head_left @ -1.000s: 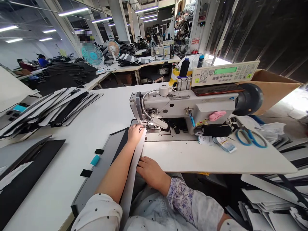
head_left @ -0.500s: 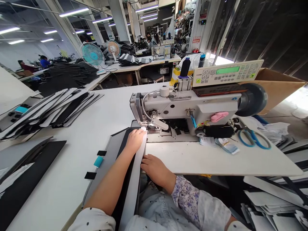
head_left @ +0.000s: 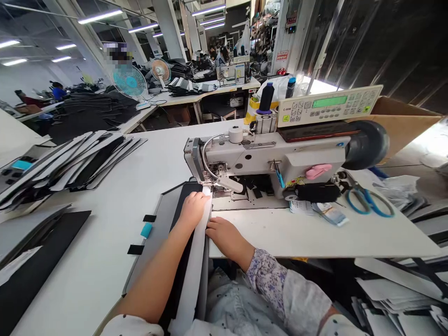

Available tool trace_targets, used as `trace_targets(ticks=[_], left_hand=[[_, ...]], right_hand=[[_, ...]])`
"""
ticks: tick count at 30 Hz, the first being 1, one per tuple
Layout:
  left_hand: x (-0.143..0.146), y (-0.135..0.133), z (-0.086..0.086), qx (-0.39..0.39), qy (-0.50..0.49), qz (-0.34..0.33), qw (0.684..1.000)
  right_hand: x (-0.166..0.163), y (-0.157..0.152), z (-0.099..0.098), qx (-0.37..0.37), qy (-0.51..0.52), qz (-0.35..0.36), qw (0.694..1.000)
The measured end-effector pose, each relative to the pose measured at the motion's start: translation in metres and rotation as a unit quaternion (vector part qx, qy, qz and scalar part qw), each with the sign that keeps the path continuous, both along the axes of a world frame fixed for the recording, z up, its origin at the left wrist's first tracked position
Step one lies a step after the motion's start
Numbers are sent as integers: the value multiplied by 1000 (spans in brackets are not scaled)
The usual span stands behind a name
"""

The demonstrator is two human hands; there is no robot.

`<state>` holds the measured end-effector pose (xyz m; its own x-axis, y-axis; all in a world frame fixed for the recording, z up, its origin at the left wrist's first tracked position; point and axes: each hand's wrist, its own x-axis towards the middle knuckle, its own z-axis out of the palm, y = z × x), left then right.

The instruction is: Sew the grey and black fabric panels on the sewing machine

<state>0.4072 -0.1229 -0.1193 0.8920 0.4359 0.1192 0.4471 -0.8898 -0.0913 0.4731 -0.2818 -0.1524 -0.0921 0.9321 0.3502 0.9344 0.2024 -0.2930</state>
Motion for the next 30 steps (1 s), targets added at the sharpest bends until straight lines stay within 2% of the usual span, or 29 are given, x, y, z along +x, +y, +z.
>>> trace_targets(ticks=[3,6,9,13,19,24,27,30], left_hand=[[-3,-13,11,-6,30,15,999],[-1,-21,17,-62,63,61,994],[6,-23,16,-109,84,105,985],[15,-25,12,-129,62,146,979],[13,-31,13,-134,42,146,979],[11,-30,13,-123,38,129,983],[10,-29,13,-120,44,122,984],[8,-29,13,-118,43,114,985]], right_hand=[[4,7,-4,-4,11,-12,1000],[5,11,-7,9,29,-22,999],[4,11,-10,19,29,-32,999],[1,7,-14,20,18,-40,999],[-1,4,-16,25,6,-43,999],[0,2,-2,16,-15,-39,999],[-5,-9,5,-3,-18,-15,1000],[-15,-25,4,-2,-7,11,1000]])
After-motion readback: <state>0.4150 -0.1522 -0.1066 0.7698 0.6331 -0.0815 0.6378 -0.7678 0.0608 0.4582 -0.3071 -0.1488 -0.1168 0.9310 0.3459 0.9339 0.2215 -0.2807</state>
